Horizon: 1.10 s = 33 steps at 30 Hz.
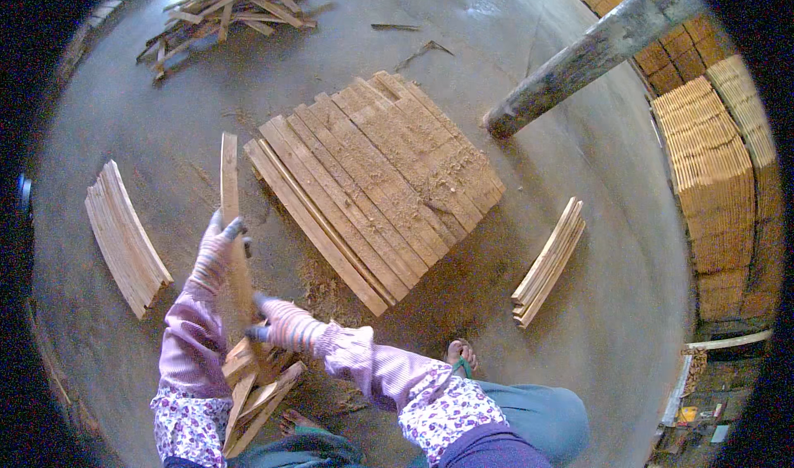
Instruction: The person picks up wooden planks from a large stack and carries them to a work area. They then sit on the floor and assemble the planks into a rectangular frame by hand, arranging them in a grid pattern.
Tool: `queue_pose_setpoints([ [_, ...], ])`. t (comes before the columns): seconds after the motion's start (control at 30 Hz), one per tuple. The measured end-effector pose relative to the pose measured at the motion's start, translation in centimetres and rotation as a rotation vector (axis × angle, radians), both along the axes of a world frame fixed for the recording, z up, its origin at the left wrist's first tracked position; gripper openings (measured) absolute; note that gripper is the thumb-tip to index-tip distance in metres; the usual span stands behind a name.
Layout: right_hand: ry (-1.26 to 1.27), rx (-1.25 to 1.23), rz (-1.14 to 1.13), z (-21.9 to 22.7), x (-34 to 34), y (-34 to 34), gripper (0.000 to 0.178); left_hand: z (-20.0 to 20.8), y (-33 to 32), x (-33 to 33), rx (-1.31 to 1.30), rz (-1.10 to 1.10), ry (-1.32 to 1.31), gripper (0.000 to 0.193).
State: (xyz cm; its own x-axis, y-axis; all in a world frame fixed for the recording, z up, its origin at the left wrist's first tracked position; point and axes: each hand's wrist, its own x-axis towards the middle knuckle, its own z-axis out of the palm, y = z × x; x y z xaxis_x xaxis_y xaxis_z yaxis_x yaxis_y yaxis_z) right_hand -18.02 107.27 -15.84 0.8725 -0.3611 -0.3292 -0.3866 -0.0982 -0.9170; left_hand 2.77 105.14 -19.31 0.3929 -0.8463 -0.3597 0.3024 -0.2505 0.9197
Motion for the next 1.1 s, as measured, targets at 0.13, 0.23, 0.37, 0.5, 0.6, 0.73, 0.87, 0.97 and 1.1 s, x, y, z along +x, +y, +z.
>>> queue_pose_setpoints([
  [0.13, 0.272, -0.404, 0.491, 3.6, -0.8, -6.5, 0.060, 6.6, 6.2, 2.7, 0.260, 0.068, -0.315, 0.047],
  [0.23, 0.436, -0.509, 0.234, 1.4, -9.8, -16.8, 0.053, 4.4, 12.0, 4.2, 0.230, -0.114, -0.563, 0.041],
  [0.37, 0.928, -0.863, 0.204, 7.0, -18.9, -25.6, 0.048, -1.9, 28.0, 6.5, 0.318, -0.242, -1.188, 0.039],
  [0.5, 1.077, -0.763, -0.041, 6.9, -30.3, -28.9, 0.058, -6.8, 36.9, 2.9, 0.716, -0.358, -1.200, 0.050],
  [0.6, 0.945, -0.627, -0.348, 5.0, -34.1, -28.8, 0.059, -6.0, 40.4, 0.9, 0.698, -0.309, -1.172, 0.059],
  [0.73, 0.979, -0.515, -0.587, -0.1, -42.9, -29.3, 0.056, -4.6, 33.6, -0.9, 0.893, -0.394, -0.949, 0.076],
  [0.87, 0.770, -0.051, -0.843, -4.9, -42.9, -28.9, 0.053, -4.4, 29.8, -1.4, 0.866, -0.551, -0.836, 0.086],
  [0.97, 0.500, 0.323, -1.195, -8.0, -42.1, -28.5, 0.056, -5.5, 30.6, -1.9, 0.889, -0.541, -0.806, 0.078],
  [1.1, 0.384, 0.388, -1.305, -8.9, -36.9, -30.2, 0.069, -1.7, 31.4, -2.7, 1.089, -0.671, -0.803, 0.093],
])
